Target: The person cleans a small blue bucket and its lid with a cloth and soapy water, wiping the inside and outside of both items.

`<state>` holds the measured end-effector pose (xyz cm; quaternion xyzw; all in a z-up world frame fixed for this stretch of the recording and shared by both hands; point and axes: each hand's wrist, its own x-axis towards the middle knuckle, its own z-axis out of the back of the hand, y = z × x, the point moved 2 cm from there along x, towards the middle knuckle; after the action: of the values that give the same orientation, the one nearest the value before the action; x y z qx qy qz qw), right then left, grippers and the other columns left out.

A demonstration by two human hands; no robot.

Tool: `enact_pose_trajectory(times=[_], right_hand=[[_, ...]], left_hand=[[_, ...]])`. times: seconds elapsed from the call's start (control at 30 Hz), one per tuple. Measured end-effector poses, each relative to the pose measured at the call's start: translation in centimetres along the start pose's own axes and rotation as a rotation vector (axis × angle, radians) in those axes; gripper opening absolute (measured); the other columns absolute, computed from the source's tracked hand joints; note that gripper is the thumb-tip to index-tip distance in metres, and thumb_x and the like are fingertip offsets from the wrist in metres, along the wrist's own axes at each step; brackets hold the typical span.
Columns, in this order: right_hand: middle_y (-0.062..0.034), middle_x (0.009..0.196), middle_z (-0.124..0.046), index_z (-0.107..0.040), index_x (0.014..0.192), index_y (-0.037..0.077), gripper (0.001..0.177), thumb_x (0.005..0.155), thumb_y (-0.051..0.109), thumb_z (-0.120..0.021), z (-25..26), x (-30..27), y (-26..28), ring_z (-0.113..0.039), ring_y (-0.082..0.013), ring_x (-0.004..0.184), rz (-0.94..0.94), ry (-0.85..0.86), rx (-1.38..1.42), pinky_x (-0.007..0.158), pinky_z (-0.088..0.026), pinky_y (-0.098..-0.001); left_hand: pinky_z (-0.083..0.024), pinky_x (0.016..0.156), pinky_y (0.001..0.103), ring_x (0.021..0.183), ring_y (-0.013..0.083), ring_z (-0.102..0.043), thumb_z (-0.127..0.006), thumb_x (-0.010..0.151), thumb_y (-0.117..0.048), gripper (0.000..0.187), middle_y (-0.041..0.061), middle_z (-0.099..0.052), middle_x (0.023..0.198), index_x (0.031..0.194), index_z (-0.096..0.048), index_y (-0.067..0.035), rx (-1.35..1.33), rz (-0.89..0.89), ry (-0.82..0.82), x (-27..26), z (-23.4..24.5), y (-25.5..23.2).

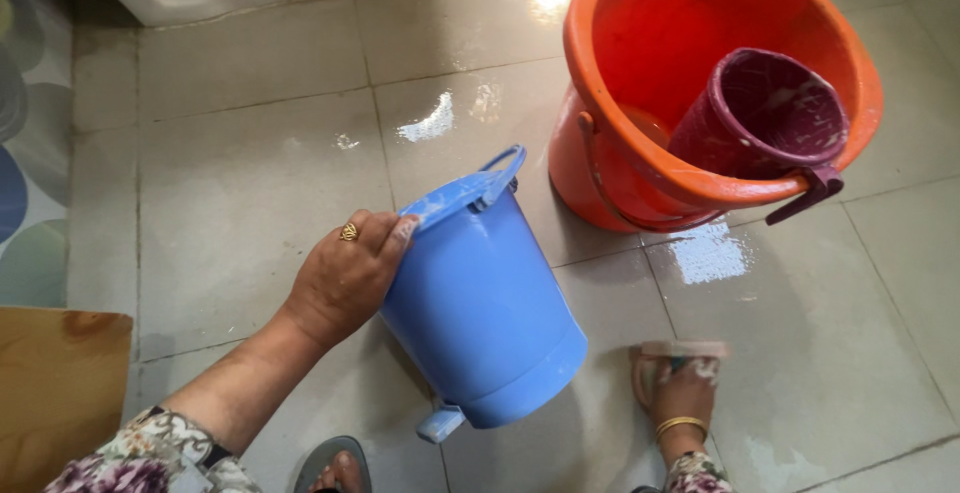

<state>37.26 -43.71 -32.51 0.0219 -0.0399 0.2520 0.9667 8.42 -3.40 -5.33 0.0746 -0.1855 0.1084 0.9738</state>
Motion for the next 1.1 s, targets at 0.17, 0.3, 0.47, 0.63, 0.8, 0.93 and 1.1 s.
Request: enact_pose_trajectory(times=[0.17,0.3,0.47,0.63,0.8,0.93,1.1], right_hand=[[-0.0307,0.103,-0.070,-0.063,0.114,-0.007,0.030,0.096,0.017,-0.066,0.0,1.5,-1.8,-0.067,-0.0479,0.092,-0.407,-0.196,0.366,0.081,-0.054,-0.0549],[-0.0220,0.093,-0.071,-0.064,0.099,-0.009,0.030,0.105,0.020,-0.068,1.6,-2.4,-1.6,-0.069,-0.0370,0.080,-0.615,-0.400,0.585,0.074,-0.055,-0.0501],[-0.0119,0.079,-0.063,-0.061,0.103,-0.004,0.020,0.098,0.012,-0.072,8.0,-1.4,6.1,-0.059,-0.0230,0.066,-0.263,-0.373,0.766,0.060,-0.049,-0.0388],[-0.0151,0.116,-0.064,-0.057,0.131,0.010,0.038,0.094,0.016,-0.057,16.6,1.3,20.9,-0.061,-0.0306,0.096,0.173,0.026,0.914,0.081,-0.050,-0.0454],[-0.0306,0.142,-0.042,-0.051,0.140,-0.003,0.074,0.081,0.035,-0.073,23.2,-3.1,29.0,-0.037,-0.0493,0.133,0.681,0.107,0.603,0.107,-0.030,-0.0533],[-0.0208,0.146,-0.050,-0.052,0.144,0.002,0.056,0.094,0.024,-0.063,24.6,-5.7,32.4,-0.040,-0.0420,0.142,0.929,0.035,0.526,0.118,-0.028,-0.0550],[-0.0216,0.149,-0.053,-0.051,0.145,0.005,0.048,0.098,0.011,-0.056,21.2,-2.2,34.2,-0.042,-0.0424,0.146,0.705,-0.048,0.715,0.122,-0.030,-0.0491]], left_hand=[[-0.056,0.085,0.033,0.100,0.0246,-0.060,-0.060,0.095,-0.009,0.033,0.012,-0.060,0.115,0.124,-0.061,0.004,-0.071,0.119,0.070,-1.6,-0.7,1.5],[-0.055,0.094,0.037,0.109,0.0278,-0.061,-0.062,0.093,-0.011,0.030,0.013,-0.059,0.121,0.120,-0.060,0.002,-0.118,0.223,0.082,-3.1,-0.9,2.1],[-0.051,0.098,0.044,0.115,0.0329,-0.060,-0.069,0.085,-0.022,0.047,0.017,-0.058,0.125,0.124,-0.058,0.004,-0.272,0.352,0.038,-2.5,-0.1,2.2],[-0.048,0.097,0.050,0.113,0.0344,-0.061,-0.073,0.085,-0.059,0.073,0.016,-0.061,0.122,0.129,-0.058,-0.002,-0.312,0.409,0.005,2.9,-0.6,0.5],[-0.056,0.078,0.045,0.100,0.0342,-0.066,-0.068,0.082,-0.068,0.075,0.019,-0.061,0.116,0.119,-0.064,-0.003,-0.159,0.479,0.248,8.1,-1.4,1.7],[-0.058,0.074,0.043,0.094,0.0308,-0.069,-0.071,0.083,-0.055,0.048,0.013,-0.068,0.101,0.095,-0.071,-0.009,-0.256,0.473,0.264,8.4,-3.0,1.9],[-0.055,0.083,0.045,0.100,0.0324,-0.067,-0.071,0.086,-0.034,0.027,0.009,-0.074,0.101,0.098,-0.075,-0.009,-0.357,0.420,-0.022,3.9,-3.0,3.3]])
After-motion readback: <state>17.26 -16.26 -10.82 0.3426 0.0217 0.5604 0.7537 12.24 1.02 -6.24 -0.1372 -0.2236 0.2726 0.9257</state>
